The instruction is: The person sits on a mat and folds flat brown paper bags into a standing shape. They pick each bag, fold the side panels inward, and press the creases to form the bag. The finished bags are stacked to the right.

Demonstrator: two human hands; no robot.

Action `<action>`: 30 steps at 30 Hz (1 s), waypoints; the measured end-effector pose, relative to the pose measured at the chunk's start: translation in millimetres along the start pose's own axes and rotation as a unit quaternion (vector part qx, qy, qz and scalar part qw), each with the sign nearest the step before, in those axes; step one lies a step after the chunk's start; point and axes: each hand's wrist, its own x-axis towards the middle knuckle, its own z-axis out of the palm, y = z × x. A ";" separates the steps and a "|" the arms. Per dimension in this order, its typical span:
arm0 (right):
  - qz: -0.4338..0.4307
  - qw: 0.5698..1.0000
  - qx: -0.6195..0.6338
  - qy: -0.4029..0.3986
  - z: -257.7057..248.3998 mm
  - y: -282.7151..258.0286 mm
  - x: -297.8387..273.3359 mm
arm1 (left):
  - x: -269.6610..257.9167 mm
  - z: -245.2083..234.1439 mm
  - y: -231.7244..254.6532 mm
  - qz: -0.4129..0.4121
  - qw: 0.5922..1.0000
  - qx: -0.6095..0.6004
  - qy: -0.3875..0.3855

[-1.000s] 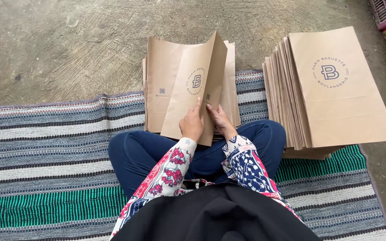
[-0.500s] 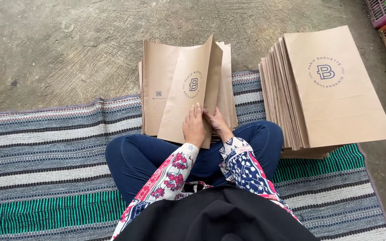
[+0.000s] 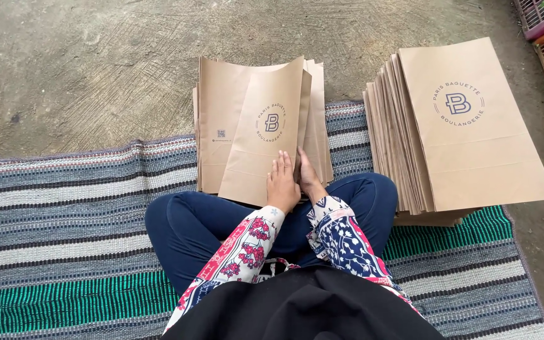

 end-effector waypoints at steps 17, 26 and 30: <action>-0.047 0.989 -0.137 0.019 -60.0 31.7 47.1 | -21.3 2.4 13.1 0.003 0.991 0.117 -0.072; -0.037 0.993 -0.106 0.039 -77.9 54.8 80.8 | -27.9 26.5 -18.0 0.065 0.989 0.128 -0.029; -0.037 0.995 -0.078 0.049 -100.4 73.1 105.1 | -25.1 47.3 -31.8 0.094 0.988 0.122 0.004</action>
